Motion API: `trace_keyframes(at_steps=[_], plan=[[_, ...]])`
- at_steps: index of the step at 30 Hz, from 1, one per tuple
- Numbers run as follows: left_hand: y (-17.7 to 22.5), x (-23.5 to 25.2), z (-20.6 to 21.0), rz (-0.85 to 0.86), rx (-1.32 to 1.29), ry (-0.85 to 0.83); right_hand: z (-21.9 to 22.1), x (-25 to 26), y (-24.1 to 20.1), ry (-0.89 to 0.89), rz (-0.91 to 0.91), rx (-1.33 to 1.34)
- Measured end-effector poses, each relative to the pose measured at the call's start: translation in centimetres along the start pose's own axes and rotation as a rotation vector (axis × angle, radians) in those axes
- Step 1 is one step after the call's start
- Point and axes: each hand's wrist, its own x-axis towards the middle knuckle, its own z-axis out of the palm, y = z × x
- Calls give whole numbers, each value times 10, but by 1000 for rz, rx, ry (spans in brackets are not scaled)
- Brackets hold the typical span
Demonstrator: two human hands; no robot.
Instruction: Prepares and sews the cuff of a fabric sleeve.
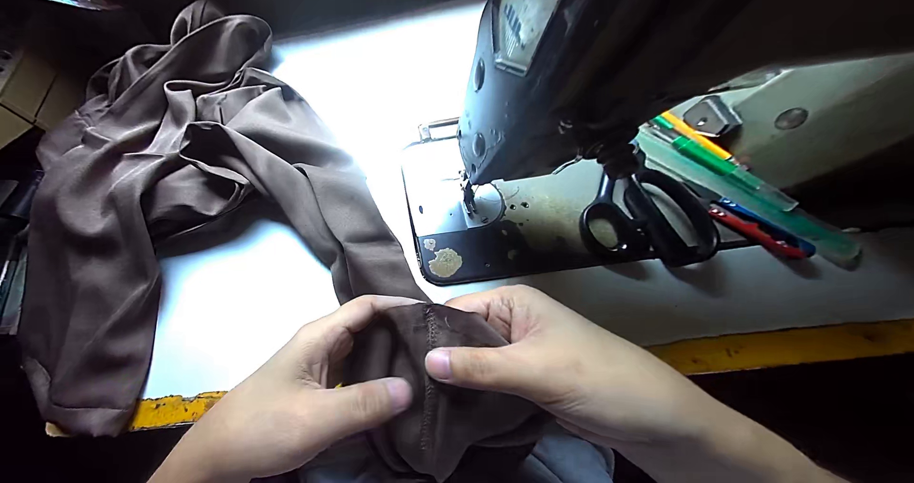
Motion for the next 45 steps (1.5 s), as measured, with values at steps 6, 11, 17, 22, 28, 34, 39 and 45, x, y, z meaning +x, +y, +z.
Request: trace_keyframes(at_steps=[6, 11, 17, 22, 28, 34, 39, 45], plan=[[10, 12, 19, -43, 224, 196, 2, 1, 6, 6, -102, -162], [16, 15, 8, 28, 344, 182, -7, -3, 3, -54, 10, -164], [19, 19, 9, 99, 349, 196, -7, -1, 1, -71, 39, -47], [23, 19, 12, 201, 506, 269, 1, 2, 2, -64, 31, 21], [15, 14, 9, 545, 869, 284, 5, 4, 9, -4, 60, 59], [-5, -1, 4, 765, 1206, 243, 4, -1, 9, 13, 114, 98], [-10, -3, -4, 763, 1142, 216, 3, -5, 8, -21, 111, 118], [-10, 4, -9, 724, 1015, 168, 2, -8, 7, -35, 52, 137]])
